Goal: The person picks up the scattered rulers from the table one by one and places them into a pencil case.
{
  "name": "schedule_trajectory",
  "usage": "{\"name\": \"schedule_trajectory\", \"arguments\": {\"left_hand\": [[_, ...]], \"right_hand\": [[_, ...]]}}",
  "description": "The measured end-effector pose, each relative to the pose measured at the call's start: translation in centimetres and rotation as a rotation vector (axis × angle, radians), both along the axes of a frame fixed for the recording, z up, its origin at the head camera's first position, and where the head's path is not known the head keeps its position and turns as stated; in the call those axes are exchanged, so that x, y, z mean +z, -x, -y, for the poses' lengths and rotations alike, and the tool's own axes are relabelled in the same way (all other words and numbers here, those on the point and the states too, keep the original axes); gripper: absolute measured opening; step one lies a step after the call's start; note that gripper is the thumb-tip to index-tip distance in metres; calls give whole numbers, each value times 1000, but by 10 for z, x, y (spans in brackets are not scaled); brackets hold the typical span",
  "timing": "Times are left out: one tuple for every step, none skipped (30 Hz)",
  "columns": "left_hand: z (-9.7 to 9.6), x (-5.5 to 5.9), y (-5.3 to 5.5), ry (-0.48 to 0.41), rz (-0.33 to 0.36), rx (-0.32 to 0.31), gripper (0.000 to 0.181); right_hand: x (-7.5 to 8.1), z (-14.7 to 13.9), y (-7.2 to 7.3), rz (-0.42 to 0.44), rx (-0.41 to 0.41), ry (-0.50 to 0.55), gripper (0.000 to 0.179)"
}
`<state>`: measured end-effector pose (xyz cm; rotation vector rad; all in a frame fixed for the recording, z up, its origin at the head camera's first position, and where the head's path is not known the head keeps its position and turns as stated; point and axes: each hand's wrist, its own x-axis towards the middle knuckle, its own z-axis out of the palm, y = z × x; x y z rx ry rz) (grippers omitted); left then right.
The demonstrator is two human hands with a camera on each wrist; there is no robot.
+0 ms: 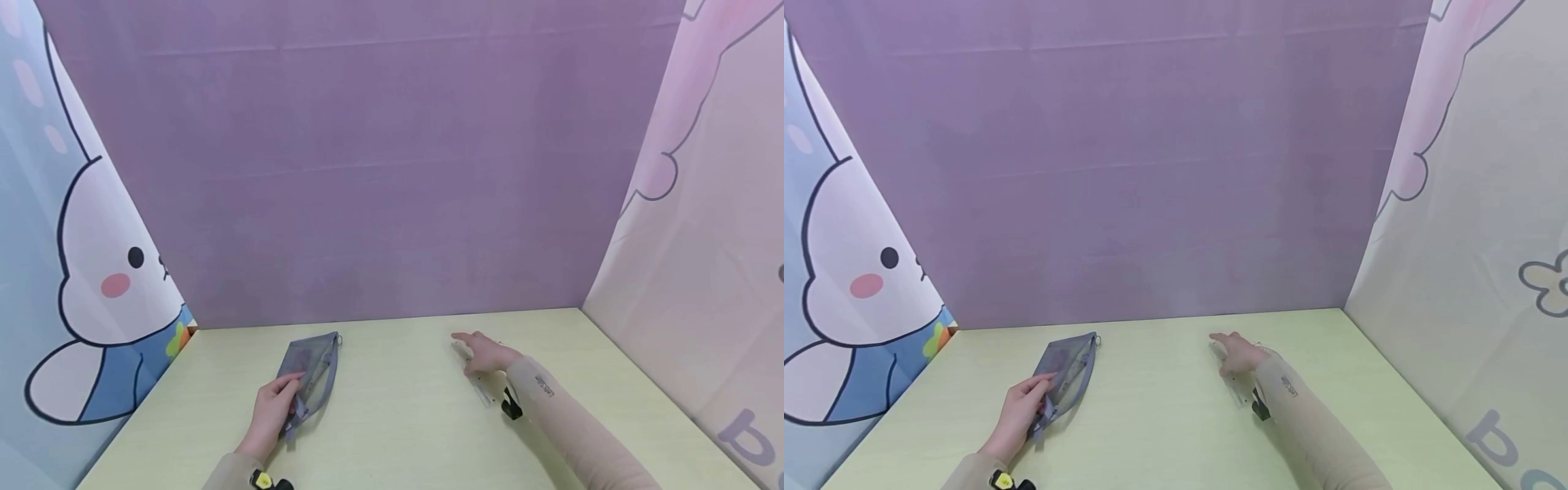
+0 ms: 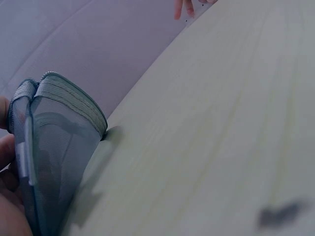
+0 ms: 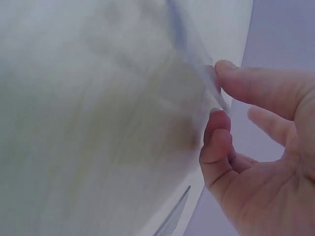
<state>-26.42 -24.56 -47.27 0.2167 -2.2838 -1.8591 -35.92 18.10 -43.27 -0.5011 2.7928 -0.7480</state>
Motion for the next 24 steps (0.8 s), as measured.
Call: {"name": "schedule_trajectory", "arguments": {"left_hand": [[0,0,0,0,1,-1,36],[0,0,0,0,1,-1,36],[0,0,0,2,3,-1,36],[0,0,0,1,4,-1,36],[0,0,0,2,5,-2,36],[0,1,0,4,7,-2,36],[0,0,0,4,7,-2,36],[0,1,0,4,7,-1,36],[0,1,0,6,8,-1,36],[0,0,0,6,9,1,36],[0,0,0,7,10,1,36],[0,0,0,7,11,2,36],[0,0,0,9,12,3,36],[0,0,-1,10,12,4,36],[0,0,-1,12,14,4,36],[0,1,-1,13,13,4,36],[0,1,-1,16,13,4,36],[0,1,-1,18,12,5,36],[0,1,-2,22,11,5,36],[0,2,-2,22,10,6,36],[0,2,-2,24,9,6,36],[0,2,-2,25,8,6,36],[0,2,-2,26,8,5,36],[0,2,-1,25,9,5,36]], "right_hand": [[0,0,1,2,-6,3,88],[-1,0,1,5,-14,8,90],[-1,0,1,10,-25,18,92],[-1,0,2,17,-36,29,93],[-1,1,2,22,-48,41,94],[-1,1,2,29,-59,52,94],[-1,1,1,38,-72,66,94],[-1,2,1,45,-79,84,93],[-1,2,0,53,-85,101,92],[-2,2,0,63,-92,116,90],[-2,1,-1,70,-97,133,88],[-2,1,-2,77,-101,148,87],[-2,1,-3,80,-101,161,85],[-2,1,-3,84,-103,175,84],[-2,1,-3,92,-110,189,82],[-2,2,-4,96,-117,198,81],[-2,2,-4,97,-121,206,80],[-2,1,-4,97,-122,210,78],[-2,1,-5,96,-123,215,76],[-2,1,-5,96,-128,222,75],[-3,1,-5,96,-131,229,74],[-3,0,-5,98,-134,238,72],[-3,0,-6,101,-136,249,71],[-3,-1,-6,107,-139,266,70]]}}
